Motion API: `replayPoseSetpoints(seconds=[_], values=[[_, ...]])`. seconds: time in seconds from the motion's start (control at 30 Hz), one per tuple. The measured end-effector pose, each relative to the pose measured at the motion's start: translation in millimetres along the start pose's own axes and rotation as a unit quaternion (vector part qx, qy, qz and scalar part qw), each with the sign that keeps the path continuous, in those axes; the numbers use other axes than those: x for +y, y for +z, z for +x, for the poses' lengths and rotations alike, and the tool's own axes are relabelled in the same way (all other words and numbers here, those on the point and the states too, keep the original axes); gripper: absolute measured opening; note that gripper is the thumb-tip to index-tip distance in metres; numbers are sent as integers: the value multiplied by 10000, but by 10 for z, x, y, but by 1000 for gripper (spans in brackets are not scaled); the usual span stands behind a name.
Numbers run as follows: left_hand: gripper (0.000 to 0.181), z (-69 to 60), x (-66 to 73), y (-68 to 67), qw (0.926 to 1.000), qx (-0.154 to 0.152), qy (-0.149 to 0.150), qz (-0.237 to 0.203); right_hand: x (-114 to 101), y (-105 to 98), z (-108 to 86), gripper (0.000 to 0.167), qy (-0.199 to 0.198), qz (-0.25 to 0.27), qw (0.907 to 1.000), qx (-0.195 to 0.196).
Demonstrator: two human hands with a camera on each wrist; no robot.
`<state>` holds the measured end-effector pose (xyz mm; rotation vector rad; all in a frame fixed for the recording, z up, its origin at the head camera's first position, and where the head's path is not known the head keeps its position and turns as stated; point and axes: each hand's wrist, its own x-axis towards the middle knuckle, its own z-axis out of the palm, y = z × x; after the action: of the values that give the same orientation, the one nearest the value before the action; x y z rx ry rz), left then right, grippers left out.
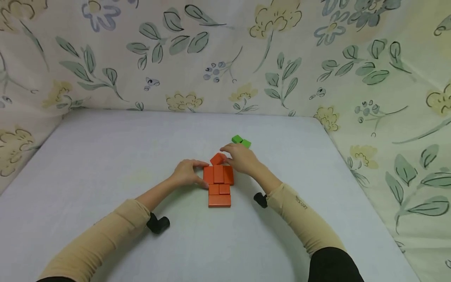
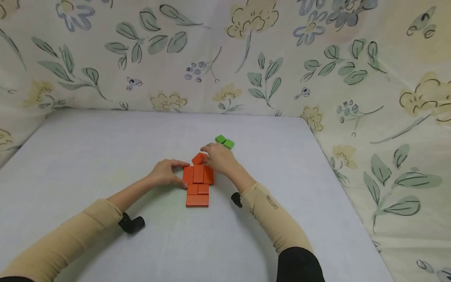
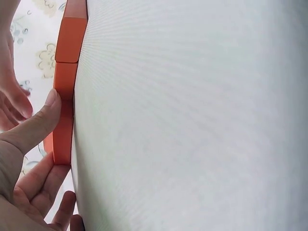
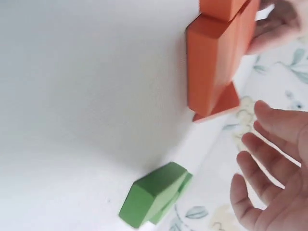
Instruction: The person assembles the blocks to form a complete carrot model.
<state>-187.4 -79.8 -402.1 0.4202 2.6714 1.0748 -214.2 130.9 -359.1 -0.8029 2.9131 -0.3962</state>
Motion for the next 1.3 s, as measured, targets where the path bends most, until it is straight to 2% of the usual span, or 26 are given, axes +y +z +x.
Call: replayPoseSetpoints(seconds=[0.2,0.3,0.4,0.5,0.6,0.7,0.8,0.93,1.07,1.3], values=[[69,-5,-16,13,9999,35,-7,-149,30,127,234,36,-21,-411,9982,-443],[69,-11,-15,3,9998,39,-71,-189,36,160,247,32,-249,-685,9969,-312],[70,-1,-16,20,9998,2,-95,-198,62,156,145,30,-775,-1257,9883,388],[70,3,-10,25,9998,-37,-103,-173,76,100,-39,29,-1197,-1500,9715,1390],[70,-4,-1,12,9998,-45,-121,-155,25,11,-284,29,-1591,-1065,9587,2104],[69,-11,-1,-2,9999,-58,-106,-83,-72,-2,-559,31,-2126,-518,9459,2396],[69,0,-7,-6,9999,-66,-112,-50,-179,65,-815,32,-2512,-124,9407,2278],[71,10,-17,-13,9999,-25,-161,-26,-268,202,-1030,31,-2484,159,9507,1848],[72,8,-15,0,9997,-73,-221,-105,-279,315,-1126,29,-2339,245,9590,1580],[70,-6,5,9,9996,-84,-244,-104,-292,402,-1184,30,-2525,-54,9603,1187]])
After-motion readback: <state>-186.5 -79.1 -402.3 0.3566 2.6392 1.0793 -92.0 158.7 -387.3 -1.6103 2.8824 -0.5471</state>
